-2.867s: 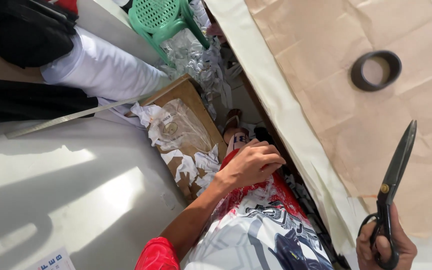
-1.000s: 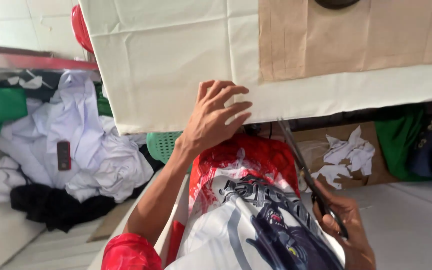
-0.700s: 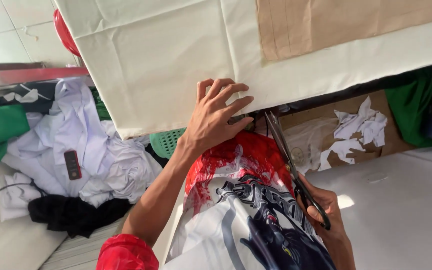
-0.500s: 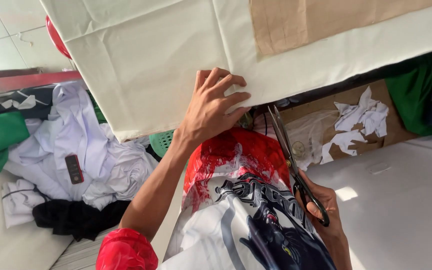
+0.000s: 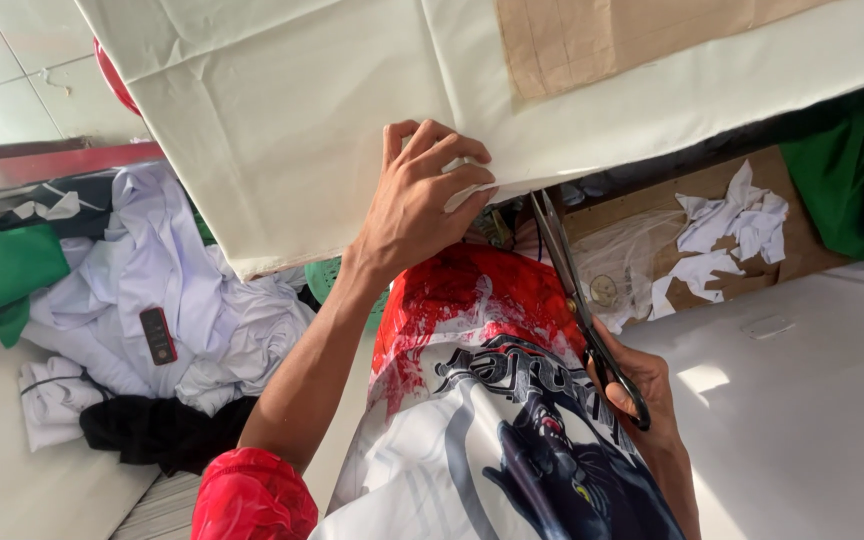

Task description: The person uses large shears to cut a piece of white fabric that is laid out on a table with a paper pattern on top. They carefully follow the pattern's outline to cut the fabric into the desired shape, then remove the pattern to reveal the cut piece.

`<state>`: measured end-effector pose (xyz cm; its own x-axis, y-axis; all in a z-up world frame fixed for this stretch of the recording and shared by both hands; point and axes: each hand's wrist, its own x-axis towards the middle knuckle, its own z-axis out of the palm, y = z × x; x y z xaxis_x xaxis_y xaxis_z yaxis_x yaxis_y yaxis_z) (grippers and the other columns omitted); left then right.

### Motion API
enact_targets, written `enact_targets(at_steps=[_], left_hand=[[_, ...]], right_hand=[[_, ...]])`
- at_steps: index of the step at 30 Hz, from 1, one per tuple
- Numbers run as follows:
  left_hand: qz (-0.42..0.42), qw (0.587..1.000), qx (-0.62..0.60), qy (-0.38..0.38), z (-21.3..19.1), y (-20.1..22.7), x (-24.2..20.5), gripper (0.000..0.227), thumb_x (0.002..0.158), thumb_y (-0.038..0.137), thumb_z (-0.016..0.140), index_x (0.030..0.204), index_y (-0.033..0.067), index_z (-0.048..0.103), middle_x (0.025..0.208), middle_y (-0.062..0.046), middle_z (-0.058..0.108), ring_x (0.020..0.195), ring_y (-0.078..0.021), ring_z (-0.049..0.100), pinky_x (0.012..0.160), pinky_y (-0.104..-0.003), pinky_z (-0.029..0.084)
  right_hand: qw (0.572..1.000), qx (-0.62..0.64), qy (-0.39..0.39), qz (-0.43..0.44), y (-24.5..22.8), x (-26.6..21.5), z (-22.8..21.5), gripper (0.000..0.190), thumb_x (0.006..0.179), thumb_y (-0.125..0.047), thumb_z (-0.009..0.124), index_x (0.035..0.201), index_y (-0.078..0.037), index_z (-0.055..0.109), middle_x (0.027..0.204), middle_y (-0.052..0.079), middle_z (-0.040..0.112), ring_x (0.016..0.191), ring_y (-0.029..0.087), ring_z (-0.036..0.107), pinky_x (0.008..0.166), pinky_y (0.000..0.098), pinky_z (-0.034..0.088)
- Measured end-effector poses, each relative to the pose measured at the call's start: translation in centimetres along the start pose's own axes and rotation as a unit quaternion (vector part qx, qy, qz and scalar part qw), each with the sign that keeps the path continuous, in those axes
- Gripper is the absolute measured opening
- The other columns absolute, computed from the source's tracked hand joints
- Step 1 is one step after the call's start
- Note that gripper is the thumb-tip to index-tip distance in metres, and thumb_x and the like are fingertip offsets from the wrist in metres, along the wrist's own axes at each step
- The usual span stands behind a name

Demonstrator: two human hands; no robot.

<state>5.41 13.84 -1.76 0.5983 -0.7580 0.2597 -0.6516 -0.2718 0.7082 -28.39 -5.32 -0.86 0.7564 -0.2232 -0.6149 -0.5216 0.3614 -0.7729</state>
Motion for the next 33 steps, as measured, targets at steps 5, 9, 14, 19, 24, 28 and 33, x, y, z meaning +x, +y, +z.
enact_targets(at_steps=[5,9,14,19,24,28,33], left_hand=[[0.002,1.000,0.017,-0.011,0.0,0.1,-0.2,0.015,0.093,0.024,0.083,0.099,0.0116,0.077,0.113,-0.004,0.068,0.104,-0.0272,0.057,0.098,-0.051,0.031],[-0.005,1.000,0.014,0.003,0.1,0.4,-0.2,0.020,0.089,0.025,0.081,0.105,0.0136,0.075,0.110,-0.005,0.067,0.103,-0.0277,0.058,0.099,-0.052,0.030],[-0.016,1.000,-0.002,0.018,0.1,0.8,-0.5,0.023,0.083,0.023,0.084,0.101,0.0135,0.074,0.107,-0.007,0.065,0.103,-0.0287,0.058,0.098,-0.055,0.029],[-0.022,1.000,-0.002,0.014,0.3,0.9,-0.6,0.019,0.086,0.023,0.084,0.101,0.0137,0.076,0.109,-0.007,0.065,0.107,-0.0291,0.057,0.099,-0.057,0.028],[-0.028,0.999,0.000,0.019,0.5,0.9,-0.7,0.013,0.090,0.024,0.080,0.098,0.0147,0.076,0.110,-0.006,0.064,0.107,-0.0282,0.056,0.099,-0.056,0.027],[-0.033,0.999,0.009,0.029,0.7,1.1,-0.6,0.007,0.093,0.022,0.077,0.094,0.0151,0.076,0.109,-0.005,0.064,0.107,-0.0273,0.057,0.099,-0.056,0.026],[-0.046,0.998,0.012,0.033,0.9,1.2,-0.5,0.007,0.095,0.020,0.074,0.092,0.0145,0.076,0.108,-0.005,0.064,0.107,-0.0266,0.057,0.098,-0.055,0.027]], right_hand=[[0.999,-0.020,0.006,-0.030,-1.0,1.3,1.6,0.095,0.082,-0.050,0.076,0.154,0.003,0.045,0.075,-0.006,0.056,0.064,0.006,0.041,0.072,0.0184,0.034],[0.996,0.019,-0.022,-0.084,-0.4,2.7,2.1,0.086,0.082,-0.044,0.077,0.144,0.010,0.054,0.078,0.004,0.063,0.075,0.008,0.057,0.092,0.0291,0.043],[0.987,0.070,-0.068,-0.126,3.6,3.4,0.3,0.085,0.084,-0.029,0.079,0.153,0.007,0.045,0.079,0.012,0.065,0.077,0.012,0.063,0.068,0.0232,0.046],[0.985,0.048,-0.079,-0.149,2.3,4.2,1.3,0.079,0.089,-0.027,0.072,0.155,0.005,0.043,0.077,0.009,0.061,0.076,0.009,0.059,0.064,0.0224,0.040],[0.987,0.051,-0.067,-0.137,2.6,4.7,1.7,0.081,0.086,-0.025,0.074,0.155,0.005,0.044,0.077,0.013,0.062,0.071,0.011,0.057,0.062,0.0240,0.041],[0.990,0.051,-0.053,-0.121,3.3,4.2,1.4,0.078,0.086,-0.022,0.075,0.153,0.005,0.046,0.078,0.015,0.065,0.069,0.011,0.056,0.062,0.0242,0.042],[0.990,0.052,-0.053,-0.116,2.1,4.2,1.8,0.076,0.086,-0.018,0.073,0.153,0.005,0.046,0.078,0.015,0.066,0.068,0.010,0.055,0.060,0.0234,0.042]])
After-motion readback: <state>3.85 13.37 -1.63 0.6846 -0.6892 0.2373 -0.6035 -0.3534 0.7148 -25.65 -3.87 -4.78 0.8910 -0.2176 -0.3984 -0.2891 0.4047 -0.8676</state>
